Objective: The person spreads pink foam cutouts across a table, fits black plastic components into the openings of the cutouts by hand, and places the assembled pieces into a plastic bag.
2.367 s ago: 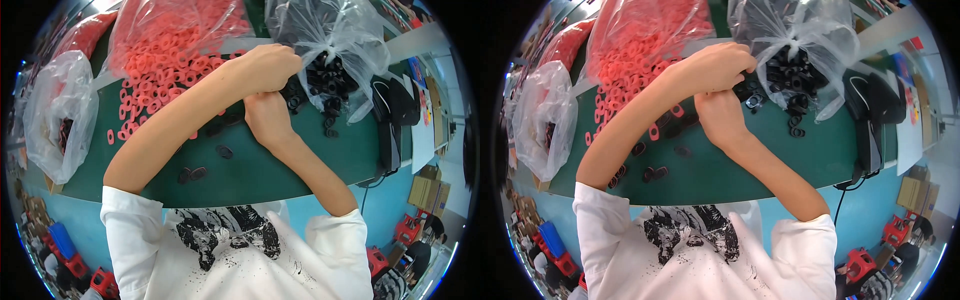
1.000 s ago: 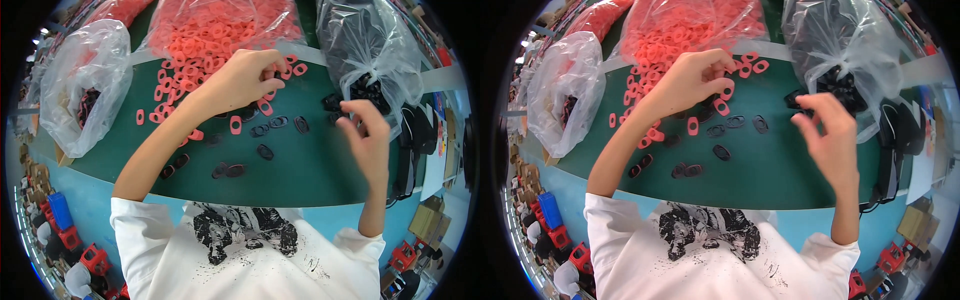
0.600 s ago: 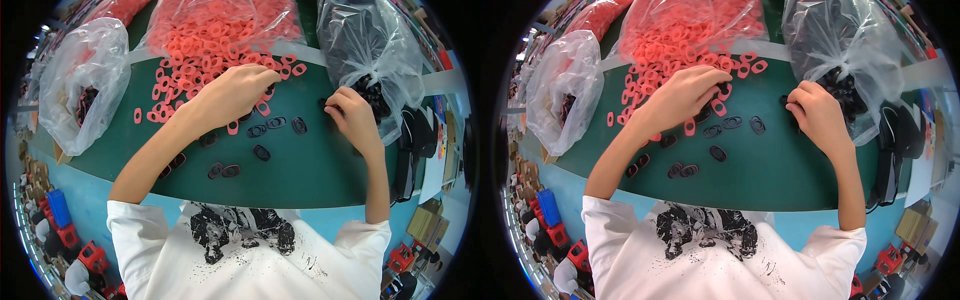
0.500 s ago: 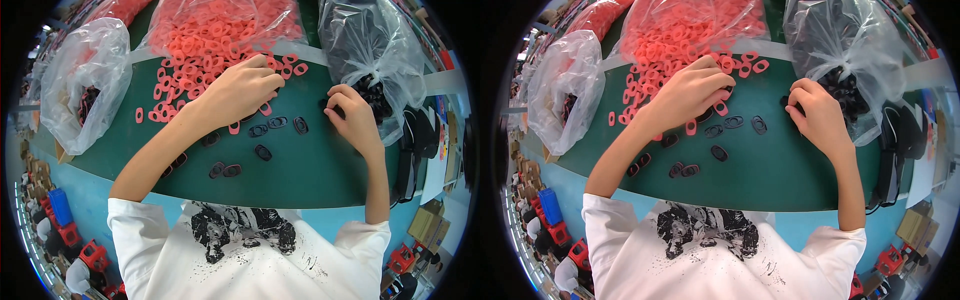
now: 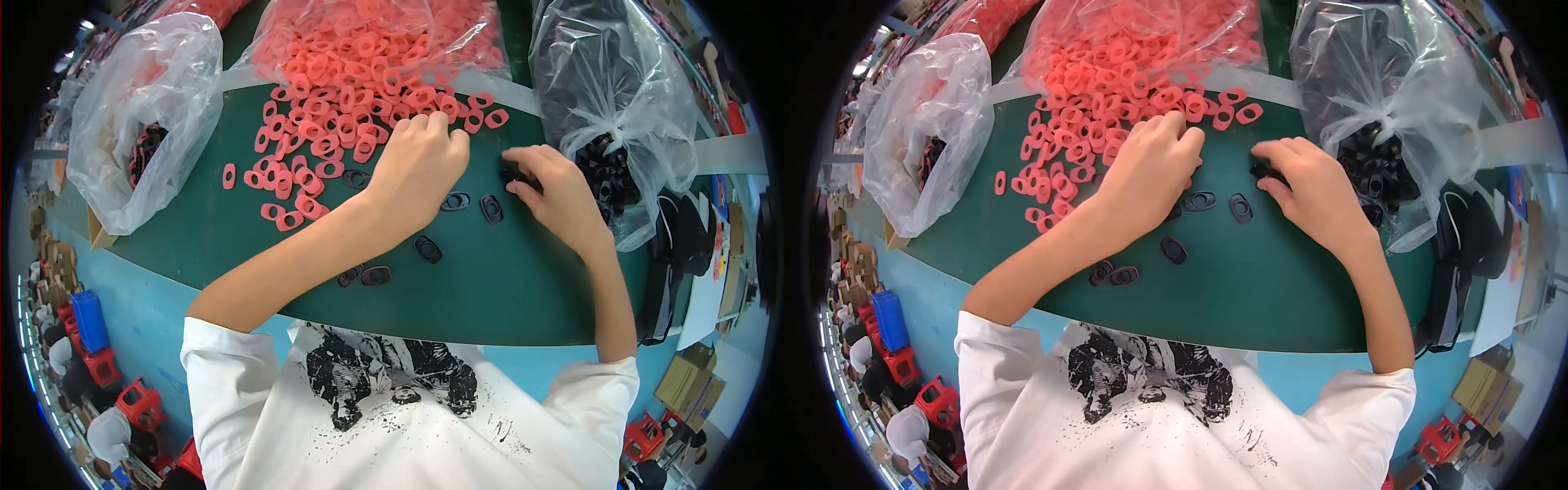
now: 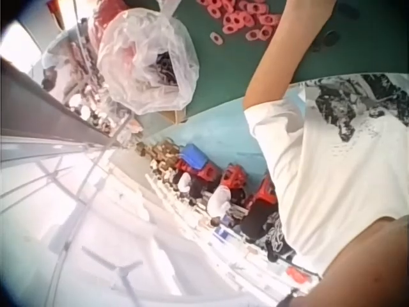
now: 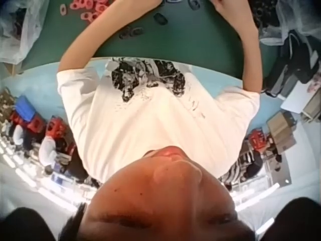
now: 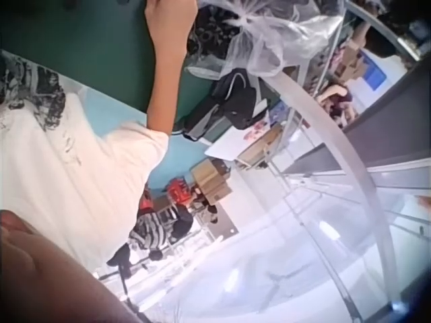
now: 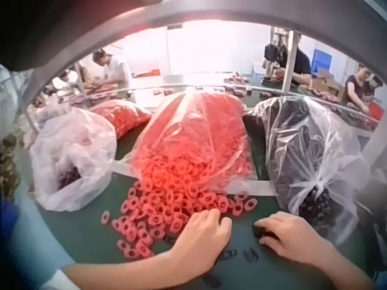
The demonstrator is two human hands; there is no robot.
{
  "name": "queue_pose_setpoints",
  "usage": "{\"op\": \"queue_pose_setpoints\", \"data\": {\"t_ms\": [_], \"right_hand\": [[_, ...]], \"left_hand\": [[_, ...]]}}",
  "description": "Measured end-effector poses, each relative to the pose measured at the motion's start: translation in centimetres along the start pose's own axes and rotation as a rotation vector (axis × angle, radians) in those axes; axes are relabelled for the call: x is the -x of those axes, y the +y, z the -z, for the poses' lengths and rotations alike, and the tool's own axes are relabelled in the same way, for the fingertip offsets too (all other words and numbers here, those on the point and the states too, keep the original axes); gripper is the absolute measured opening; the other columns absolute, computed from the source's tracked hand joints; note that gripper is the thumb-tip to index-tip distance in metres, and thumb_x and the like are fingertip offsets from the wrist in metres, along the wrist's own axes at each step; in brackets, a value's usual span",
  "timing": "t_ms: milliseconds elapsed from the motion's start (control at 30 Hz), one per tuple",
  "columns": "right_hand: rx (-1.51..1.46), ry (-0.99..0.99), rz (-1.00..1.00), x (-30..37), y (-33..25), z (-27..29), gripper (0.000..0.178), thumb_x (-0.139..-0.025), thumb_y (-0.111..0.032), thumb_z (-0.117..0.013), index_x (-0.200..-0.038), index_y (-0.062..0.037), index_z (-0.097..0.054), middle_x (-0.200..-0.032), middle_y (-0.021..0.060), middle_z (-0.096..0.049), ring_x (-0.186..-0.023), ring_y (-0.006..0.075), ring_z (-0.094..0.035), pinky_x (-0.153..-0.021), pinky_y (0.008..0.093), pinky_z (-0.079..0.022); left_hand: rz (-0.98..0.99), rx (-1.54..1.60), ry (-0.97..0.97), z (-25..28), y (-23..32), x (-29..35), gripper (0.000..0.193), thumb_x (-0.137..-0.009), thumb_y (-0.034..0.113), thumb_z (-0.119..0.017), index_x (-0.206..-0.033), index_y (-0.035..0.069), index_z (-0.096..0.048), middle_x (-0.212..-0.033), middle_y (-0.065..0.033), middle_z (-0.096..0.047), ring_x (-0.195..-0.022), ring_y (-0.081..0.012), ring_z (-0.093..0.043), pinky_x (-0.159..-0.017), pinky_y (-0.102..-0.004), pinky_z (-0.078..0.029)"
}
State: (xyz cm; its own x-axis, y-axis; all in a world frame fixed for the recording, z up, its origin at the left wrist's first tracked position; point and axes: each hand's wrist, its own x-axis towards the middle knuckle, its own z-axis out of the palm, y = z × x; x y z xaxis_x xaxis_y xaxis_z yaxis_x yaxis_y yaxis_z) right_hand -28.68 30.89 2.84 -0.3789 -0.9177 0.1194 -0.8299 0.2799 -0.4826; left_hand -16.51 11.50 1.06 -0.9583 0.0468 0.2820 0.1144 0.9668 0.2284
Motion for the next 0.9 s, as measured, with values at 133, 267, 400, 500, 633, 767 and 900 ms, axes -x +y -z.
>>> {"op": "queue_pose_setpoints", "data": {"t_ms": [133, 267, 400, 500, 633, 767, 900], "right_hand": [[-0.102, 0.054, -0.092, -0.6, 0.5, -0.4, 0.023, -0.077, 0.000, -0.073, -0.098, 0.0013, -0.065, -0.089, 0.0100, -0.062, -0.075, 0.0241, -0.062, -0.068, 0.0329, -0.049], [-0.018, 0.195, -0.002, -1.0, 1.8, -1.0, 0.021, -0.076, -0.001, -0.074, -0.095, 0.0020, -0.065, -0.088, 0.0102, -0.062, -0.070, 0.0209, -0.061, -0.066, 0.0311, -0.049], [-0.109, 0.055, -0.150, -1.3, 1.0, 0.0, 0.025, -0.076, -0.001, -0.075, -0.098, 0.0012, -0.065, -0.090, 0.0095, -0.060, -0.070, 0.0182, -0.059, -0.064, 0.0296, -0.048], [-0.177, -0.037, -0.114, -1.6, -0.4, 0.7, 0.028, -0.075, -0.001, -0.076, -0.102, 0.0009, -0.066, -0.087, 0.0078, -0.058, -0.066, 0.0162, -0.056, -0.062, 0.0284, -0.047], [-0.167, -0.135, -0.096, -2.0, 0.6, 0.5, 0.036, -0.073, -0.001, -0.078, -0.106, 0.0014, -0.065, -0.083, 0.0069, -0.057, -0.064, 0.0146, -0.053, -0.061, 0.0270, -0.046], [-0.185, -0.136, -0.324, -3.1, 0.4, 0.3, 0.040, -0.071, -0.001, -0.079, -0.108, 0.0016, -0.064, -0.086, 0.0080, -0.059, -0.067, 0.0157, -0.054, -0.063, 0.0281, -0.047], [-0.102, -0.157, -0.236, -3.2, -0.5, 0.9, 0.039, -0.071, -0.001, -0.079, -0.107, 0.0023, -0.064, -0.092, 0.0096, -0.061, -0.073, 0.0196, -0.059, -0.069, 0.0312, -0.050]], "left_hand": [[0.046, -0.063, -0.039, 0.5, 0.7, -0.4, 0.034, -0.053, -0.006, -0.073, -0.084, -0.003, -0.059, -0.086, -0.0196, -0.062, -0.086, -0.0316, -0.060, -0.074, -0.0362, -0.046], [-0.078, -0.033, -0.060, 0.5, 0.5, -1.0, 0.035, -0.054, -0.004, -0.074, -0.086, -0.003, -0.060, -0.084, -0.0179, -0.063, -0.088, -0.0318, -0.062, -0.076, -0.0359, -0.048], [-0.088, 0.144, -0.075, -0.1, -0.6, -1.3, 0.022, -0.068, -0.005, -0.064, -0.088, -0.002, -0.056, -0.085, -0.0174, -0.060, -0.087, -0.0355, -0.058, -0.079, -0.0418, -0.046], [-0.091, 0.012, 0.029, -0.6, 0.3, -0.8, 0.034, -0.056, -0.001, -0.075, -0.087, -0.003, -0.060, -0.083, -0.0142, -0.063, -0.084, -0.0280, -0.063, -0.074, -0.0345, -0.050], [-0.052, -0.057, 0.005, -0.7, 1.5, -1.2, 0.036, -0.057, 0.002, -0.077, -0.088, -0.003, -0.060, -0.084, -0.0151, -0.063, -0.084, -0.0271, -0.063, -0.073, -0.0330, -0.051], [0.010, -0.042, 0.053, -1.5, 1.8, -1.1, 0.036, -0.058, 0.005, -0.078, -0.089, -0.002, -0.061, -0.087, -0.0154, -0.062, -0.084, -0.0263, -0.062, -0.071, -0.0292, -0.052], [0.016, -0.082, 0.078, -1.8, 2.1, -1.6, 0.036, -0.058, 0.006, -0.078, -0.090, -0.002, -0.062, -0.086, -0.0145, -0.062, -0.083, -0.0251, -0.061, -0.070, -0.0281, -0.051]]}}
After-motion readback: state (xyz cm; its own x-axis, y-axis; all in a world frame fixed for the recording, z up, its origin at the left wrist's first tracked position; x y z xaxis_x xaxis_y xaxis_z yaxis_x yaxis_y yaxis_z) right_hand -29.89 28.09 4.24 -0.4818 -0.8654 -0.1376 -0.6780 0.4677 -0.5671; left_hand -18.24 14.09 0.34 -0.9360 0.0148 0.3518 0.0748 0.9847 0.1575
